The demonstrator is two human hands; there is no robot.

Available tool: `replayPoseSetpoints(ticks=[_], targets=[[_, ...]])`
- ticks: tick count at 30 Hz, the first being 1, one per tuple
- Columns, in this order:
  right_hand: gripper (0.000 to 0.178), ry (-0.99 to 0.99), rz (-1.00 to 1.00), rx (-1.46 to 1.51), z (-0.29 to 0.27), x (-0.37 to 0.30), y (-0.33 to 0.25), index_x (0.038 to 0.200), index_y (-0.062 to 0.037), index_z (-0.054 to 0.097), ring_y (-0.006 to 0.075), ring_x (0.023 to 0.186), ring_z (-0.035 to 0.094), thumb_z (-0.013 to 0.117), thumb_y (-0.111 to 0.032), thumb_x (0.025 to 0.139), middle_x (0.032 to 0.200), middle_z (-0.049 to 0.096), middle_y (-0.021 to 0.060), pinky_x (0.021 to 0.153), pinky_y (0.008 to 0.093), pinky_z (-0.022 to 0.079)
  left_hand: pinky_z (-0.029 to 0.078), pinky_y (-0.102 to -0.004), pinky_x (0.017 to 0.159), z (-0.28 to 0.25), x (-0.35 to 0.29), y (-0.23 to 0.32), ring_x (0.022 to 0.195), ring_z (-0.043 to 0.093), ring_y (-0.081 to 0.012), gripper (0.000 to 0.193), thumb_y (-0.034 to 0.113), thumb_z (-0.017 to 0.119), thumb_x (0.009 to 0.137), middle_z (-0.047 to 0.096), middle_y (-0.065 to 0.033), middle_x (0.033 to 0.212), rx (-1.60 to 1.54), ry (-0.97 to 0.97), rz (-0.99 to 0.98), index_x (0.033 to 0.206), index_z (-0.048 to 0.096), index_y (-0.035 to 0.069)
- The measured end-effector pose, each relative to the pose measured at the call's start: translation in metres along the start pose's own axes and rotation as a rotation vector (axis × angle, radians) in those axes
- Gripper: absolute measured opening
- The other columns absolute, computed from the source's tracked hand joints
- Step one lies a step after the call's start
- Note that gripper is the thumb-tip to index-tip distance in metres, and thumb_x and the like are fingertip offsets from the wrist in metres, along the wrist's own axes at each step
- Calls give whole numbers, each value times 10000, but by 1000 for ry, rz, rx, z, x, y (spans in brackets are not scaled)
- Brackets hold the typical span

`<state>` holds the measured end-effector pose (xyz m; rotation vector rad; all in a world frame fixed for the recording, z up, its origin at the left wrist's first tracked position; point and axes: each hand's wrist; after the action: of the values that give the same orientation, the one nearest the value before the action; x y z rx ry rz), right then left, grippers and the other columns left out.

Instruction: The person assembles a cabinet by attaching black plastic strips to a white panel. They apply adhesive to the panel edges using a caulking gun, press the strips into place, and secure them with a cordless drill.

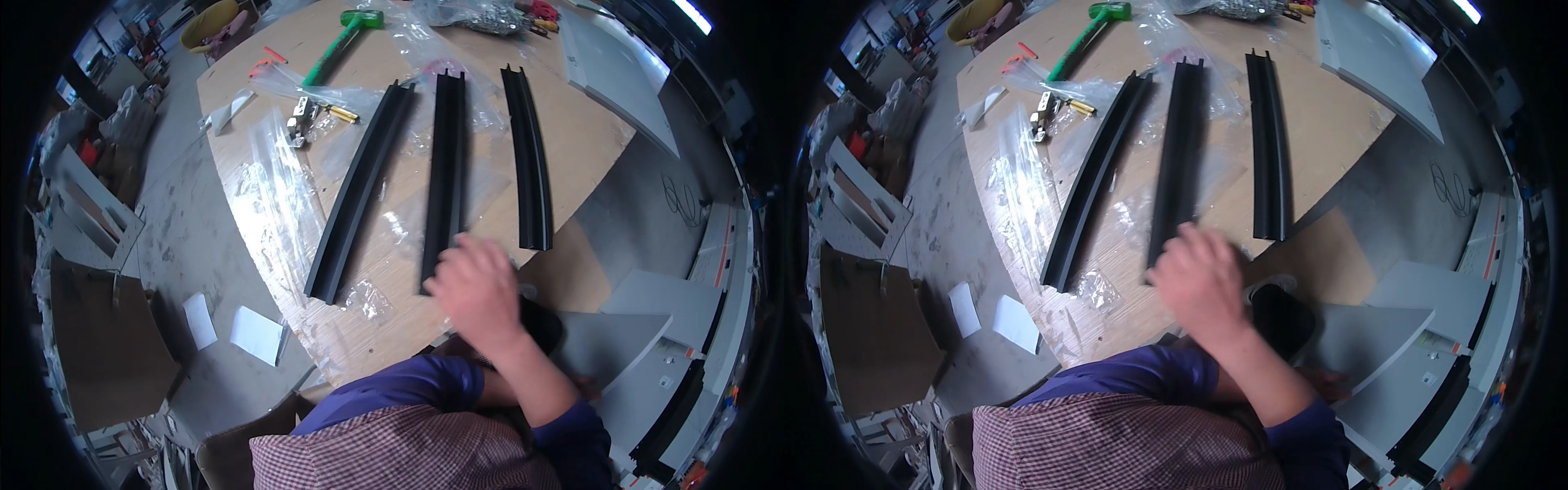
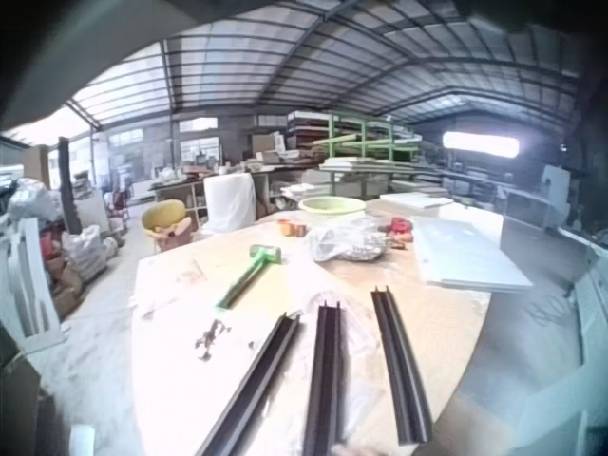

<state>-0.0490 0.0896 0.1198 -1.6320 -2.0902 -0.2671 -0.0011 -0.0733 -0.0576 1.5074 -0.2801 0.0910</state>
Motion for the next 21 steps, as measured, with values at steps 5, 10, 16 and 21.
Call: replayPoseSetpoints(ticks=[5, 10, 16, 21], targets=[[172, 127, 111, -99, -17, 19, 9, 884, -23, 653, 268, 1061, 593, 706, -154, 785, 920, 628, 98, 981, 455, 453, 417, -422, 1048, -1, 0, 5, 1288, 490, -325, 654, 447, 678, 872, 467, -158, 1439, 10, 39, 14, 1403, 471, 127], [418, -168, -160, 297, 23, 38, -61, 1270, -138, 621, 313, 1277, 507, 651, -313, 892, 1358, 534, 178, 1092, 469, 391, 427, -422, 1038, -3, -9, 9, 1285, 494, -330, 663, 448, 682, 867, 456, -158, 1448, 12, 26, 9, 1411, 463, 138], [567, -397, -168, 389, 45, 38, -70, 1329, -173, 568, 303, 1445, 300, 629, -508, 876, 1467, 445, 125, 1192, 511, 202, 439, -422, 1027, -2, -12, 11, 1281, 499, -335, 675, 450, 687, 860, 443, -158, 1458, 23, -45, 12, 1419, 454, 150], [213, -45, -77, 150, 13, 22, -33, 874, -92, 686, 292, 1225, 556, 747, -275, 784, 1136, 661, 118, 1136, 488, 324, 448, -423, 1018, -1, -5, 10, 1277, 503, -339, 686, 451, 691, 855, 432, -158, 1467, 62, -63, 19, 1426, 446, 161]])
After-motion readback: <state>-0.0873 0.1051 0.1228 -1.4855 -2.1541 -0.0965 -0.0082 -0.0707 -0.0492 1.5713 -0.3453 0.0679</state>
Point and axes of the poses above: each hand's wrist, its own x-axis towards the middle knuckle, its own z-axis out of the palm, y = z × x
